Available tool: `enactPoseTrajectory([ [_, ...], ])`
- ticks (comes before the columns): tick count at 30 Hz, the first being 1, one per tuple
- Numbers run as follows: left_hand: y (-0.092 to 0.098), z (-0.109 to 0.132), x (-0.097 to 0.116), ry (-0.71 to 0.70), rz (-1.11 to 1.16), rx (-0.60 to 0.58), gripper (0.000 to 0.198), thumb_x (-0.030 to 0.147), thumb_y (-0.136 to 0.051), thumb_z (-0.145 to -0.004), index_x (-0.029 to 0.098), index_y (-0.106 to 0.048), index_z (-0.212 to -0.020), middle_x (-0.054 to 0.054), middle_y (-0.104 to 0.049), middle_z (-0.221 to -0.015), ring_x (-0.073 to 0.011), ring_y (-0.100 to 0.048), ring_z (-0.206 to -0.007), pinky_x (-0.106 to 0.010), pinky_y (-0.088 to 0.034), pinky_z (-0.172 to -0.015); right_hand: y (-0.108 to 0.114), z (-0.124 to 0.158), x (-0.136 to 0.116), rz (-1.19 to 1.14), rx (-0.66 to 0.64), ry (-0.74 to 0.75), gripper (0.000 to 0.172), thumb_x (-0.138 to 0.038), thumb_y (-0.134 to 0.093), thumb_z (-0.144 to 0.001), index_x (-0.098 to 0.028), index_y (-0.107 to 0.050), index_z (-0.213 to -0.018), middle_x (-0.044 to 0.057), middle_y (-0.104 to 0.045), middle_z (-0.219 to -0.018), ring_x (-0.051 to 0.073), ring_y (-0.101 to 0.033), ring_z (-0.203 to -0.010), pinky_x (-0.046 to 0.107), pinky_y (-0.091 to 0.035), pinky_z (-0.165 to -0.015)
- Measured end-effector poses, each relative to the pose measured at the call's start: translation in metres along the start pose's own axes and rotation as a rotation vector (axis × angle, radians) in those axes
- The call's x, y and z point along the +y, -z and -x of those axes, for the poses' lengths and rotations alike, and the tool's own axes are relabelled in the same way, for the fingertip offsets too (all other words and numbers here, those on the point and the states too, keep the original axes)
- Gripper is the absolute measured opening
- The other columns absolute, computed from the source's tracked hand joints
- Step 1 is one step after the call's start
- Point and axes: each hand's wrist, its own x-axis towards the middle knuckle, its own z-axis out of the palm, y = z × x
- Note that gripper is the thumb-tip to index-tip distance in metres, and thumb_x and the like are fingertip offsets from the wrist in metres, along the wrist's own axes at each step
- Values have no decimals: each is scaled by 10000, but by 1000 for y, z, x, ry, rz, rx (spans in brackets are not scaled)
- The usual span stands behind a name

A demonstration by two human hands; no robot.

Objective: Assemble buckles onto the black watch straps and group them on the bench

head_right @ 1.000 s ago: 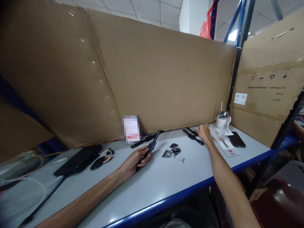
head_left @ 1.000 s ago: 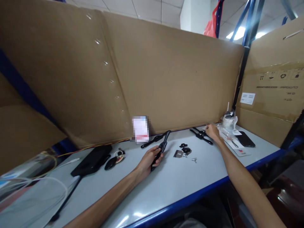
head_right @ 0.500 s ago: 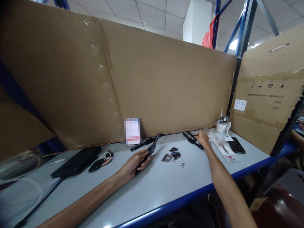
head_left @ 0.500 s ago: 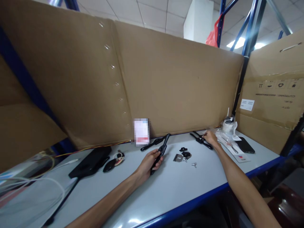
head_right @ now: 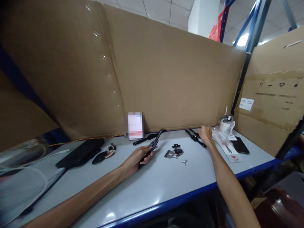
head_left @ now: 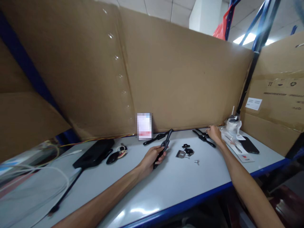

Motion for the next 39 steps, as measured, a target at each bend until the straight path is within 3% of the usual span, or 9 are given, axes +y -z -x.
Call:
enactPoseTrajectory([
  [3,1,0,0,11,4,-9,70,170,-561,-865,119,-546,-910,21,-523,-598,-33,-346,-380,-155,-140,-352,9,9,-22,-116,-26,240,229,-289,-587,-906,-190,-741,-1043,92,-743,-1030,199,-672,-964,243,-453,-784],
  [7,2,1,-1,-20,-12,-51,118,215,-617,-854,158,-515,-866,14,-559,-607,-52,-416,-402,-155,-206,-364,15,37,-52,-189,-381,560,122,-280,-689,-811,-174,-747,-823,19,-723,-753,147,-629,-684,217,-399,-622],
  [10,0,3,-2,-50,-40,-69,158,269,-634,-857,167,-524,-905,12,-580,-602,-72,-454,-413,-164,-266,-379,18,57,-66,-101,-488,652,104,-282,-742,-756,-189,-736,-801,2,-704,-723,135,-594,-641,219,-348,-579],
  [13,-3,5,-1,-59,-66,-81,156,278,-636,-856,162,-538,-889,17,-568,-576,-61,-409,-386,-165,-198,-365,21,73,-76,-58,-438,659,157,-332,-717,-803,-207,-733,-896,17,-722,-831,150,-618,-727,224,-340,-600],
  [18,-6,7,0,-52,-94,-62,136,252,-608,-857,128,-578,-810,4,-547,-550,-47,-345,-366,-194,-109,-367,19,97,-92,60,-361,747,423,-560,-698,-793,-204,-719,-1021,95,-696,-1044,233,-628,-914,259,-369,-689],
  [22,-7,7,-1,-62,-89,-76,140,252,-641,-825,118,-606,-840,13,-535,-546,-46,-336,-361,-200,-94,-370,12,109,-100,78,-374,772,345,-490,-697,-806,-207,-714,-1003,103,-674,-1064,258,-611,-995,274,-382,-739],
  [27,-9,9,-2,-113,-134,-81,168,276,-645,-813,165,-531,-757,19,-527,-548,-55,-357,-373,-194,-129,-361,2,105,-99,-47,-428,732,284,-403,-759,-749,-189,-683,-919,76,-679,-1008,225,-609,-923,261,-360,-700],
  [34,-11,9,-3,-123,-198,-75,255,403,-601,-865,167,-534,-796,29,-511,-541,-57,-339,-360,-198,-149,-351,-11,95,-98,-302,-516,639,479,-268,-811,-614,-177,-654,-1056,-5,-650,-808,141,-539,-700,222,-307,-592],
  [39,-8,5,-6,-115,-130,-39,325,472,-564,-891,149,-557,-860,47,-479,-515,-47,-272,-337,-203,-107,-351,-22,86,-98,-646,-786,494,180,-192,-731,-579,-139,-677,-742,-40,-579,-617,112,-496,-588,221,-323,-550],
])
